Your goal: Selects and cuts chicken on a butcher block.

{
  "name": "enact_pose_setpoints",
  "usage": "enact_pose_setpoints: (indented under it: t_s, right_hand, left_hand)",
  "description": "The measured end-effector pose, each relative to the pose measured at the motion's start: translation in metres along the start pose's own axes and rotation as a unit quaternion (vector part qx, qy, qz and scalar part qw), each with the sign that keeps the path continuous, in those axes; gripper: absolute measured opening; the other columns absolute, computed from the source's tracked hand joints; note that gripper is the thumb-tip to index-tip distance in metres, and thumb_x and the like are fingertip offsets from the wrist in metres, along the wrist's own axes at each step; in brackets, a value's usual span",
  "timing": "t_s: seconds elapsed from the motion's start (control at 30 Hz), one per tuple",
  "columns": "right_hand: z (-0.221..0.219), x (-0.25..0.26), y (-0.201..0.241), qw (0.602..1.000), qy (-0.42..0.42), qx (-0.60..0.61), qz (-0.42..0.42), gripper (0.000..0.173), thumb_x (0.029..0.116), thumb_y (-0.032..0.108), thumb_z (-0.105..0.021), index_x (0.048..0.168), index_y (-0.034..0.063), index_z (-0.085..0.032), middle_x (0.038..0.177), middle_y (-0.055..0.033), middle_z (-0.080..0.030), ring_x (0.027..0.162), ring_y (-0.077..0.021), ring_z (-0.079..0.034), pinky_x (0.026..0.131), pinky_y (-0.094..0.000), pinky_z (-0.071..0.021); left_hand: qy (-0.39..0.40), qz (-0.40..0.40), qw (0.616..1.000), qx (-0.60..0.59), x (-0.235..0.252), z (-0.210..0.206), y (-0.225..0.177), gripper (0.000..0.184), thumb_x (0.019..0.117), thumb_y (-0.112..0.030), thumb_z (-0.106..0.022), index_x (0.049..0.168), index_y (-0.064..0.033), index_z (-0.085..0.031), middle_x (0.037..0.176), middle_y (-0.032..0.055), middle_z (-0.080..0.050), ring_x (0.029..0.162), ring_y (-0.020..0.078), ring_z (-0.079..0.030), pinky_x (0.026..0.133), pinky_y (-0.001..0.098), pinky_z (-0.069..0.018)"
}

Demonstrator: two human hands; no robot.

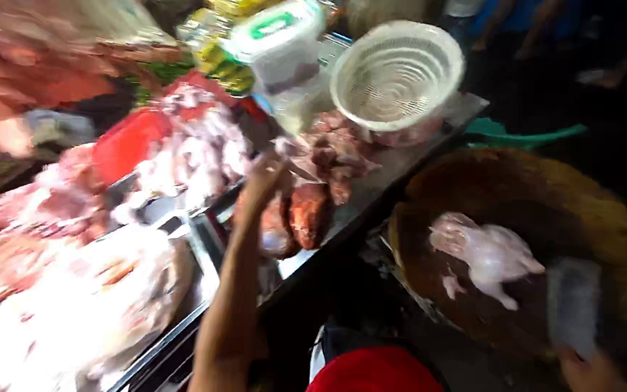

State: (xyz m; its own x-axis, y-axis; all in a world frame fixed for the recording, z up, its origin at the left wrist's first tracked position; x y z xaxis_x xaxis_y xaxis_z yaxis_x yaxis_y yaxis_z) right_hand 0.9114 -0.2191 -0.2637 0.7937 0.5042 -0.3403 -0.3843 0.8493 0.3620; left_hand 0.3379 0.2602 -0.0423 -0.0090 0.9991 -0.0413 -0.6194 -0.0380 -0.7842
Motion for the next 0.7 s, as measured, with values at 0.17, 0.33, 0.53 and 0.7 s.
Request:
enact_pose_setpoints:
  t_s: [0.17,0.33,0.53,0.7]
  right_hand:
    - [0.003,-0.002,0.012,0.994,-0.011,-0.028,-0.103,0.050,0.1039,0.026,-0.060,0.144,-0.0022,-0.052,0.127,-0.0330,-0.064,0.119,-0.0498,-0.062,0.102,-0.0685,-0.0456]
    - [0.001,0.004,0.004,0.984,0.006,-0.073,-0.163,0.053,0.1033,0.034,-0.060,0.145,0.0028,-0.051,0.125,-0.0290,-0.066,0.116,-0.0474,-0.065,0.097,-0.0676,-0.0494]
    - [0.003,0.006,0.006,0.995,-0.038,-0.026,-0.089,0.050,0.1019,0.027,-0.064,0.140,-0.0045,-0.056,0.129,-0.0349,-0.062,0.122,-0.0526,-0.060,0.103,-0.0714,-0.0435]
    - [0.002,0.010,-0.003,0.994,-0.022,-0.019,-0.104,0.058,0.1011,0.030,-0.063,0.146,-0.0044,-0.050,0.138,-0.0342,-0.057,0.130,-0.0511,-0.054,0.109,-0.0696,-0.0396]
  left_hand:
    - [0.063,-0.176,0.981,0.059,-0.007,-0.057,-0.099,0.049,0.1031,-0.036,-0.059,0.145,-0.0115,-0.053,0.139,0.0161,-0.060,0.102,0.0230,-0.071,0.089,0.0461,-0.0596]
    - [0.404,-0.330,0.853,0.034,-0.172,-0.328,-0.094,0.026,0.1007,-0.026,-0.062,0.120,-0.0122,-0.074,0.123,0.0077,-0.071,0.114,0.0197,-0.068,0.101,0.0419,-0.0557]
    - [0.467,-0.449,0.744,0.162,-0.291,-0.481,-0.029,0.031,0.0919,-0.004,-0.068,0.121,-0.0123,-0.072,0.144,0.0151,-0.058,0.134,0.0401,-0.050,0.106,0.0590,-0.0453]
    - [0.415,-0.346,0.837,0.087,-0.204,-0.421,-0.023,0.024,0.0966,-0.004,-0.061,0.117,-0.0043,-0.073,0.128,0.0188,-0.066,0.127,0.0377,-0.057,0.109,0.0478,-0.0470]
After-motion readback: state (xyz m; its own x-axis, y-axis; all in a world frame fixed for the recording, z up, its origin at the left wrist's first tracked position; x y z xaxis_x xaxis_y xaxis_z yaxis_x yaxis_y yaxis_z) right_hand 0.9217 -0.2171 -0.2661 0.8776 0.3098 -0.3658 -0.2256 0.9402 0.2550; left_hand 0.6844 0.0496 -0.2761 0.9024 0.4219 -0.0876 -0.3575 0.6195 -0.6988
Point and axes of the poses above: each hand's wrist, its own x-axis towards the middle knuckle, its own z-axis out of the back of the hand, y = z × x, the point moved 9 cm from there along x, towards the middle knuckle
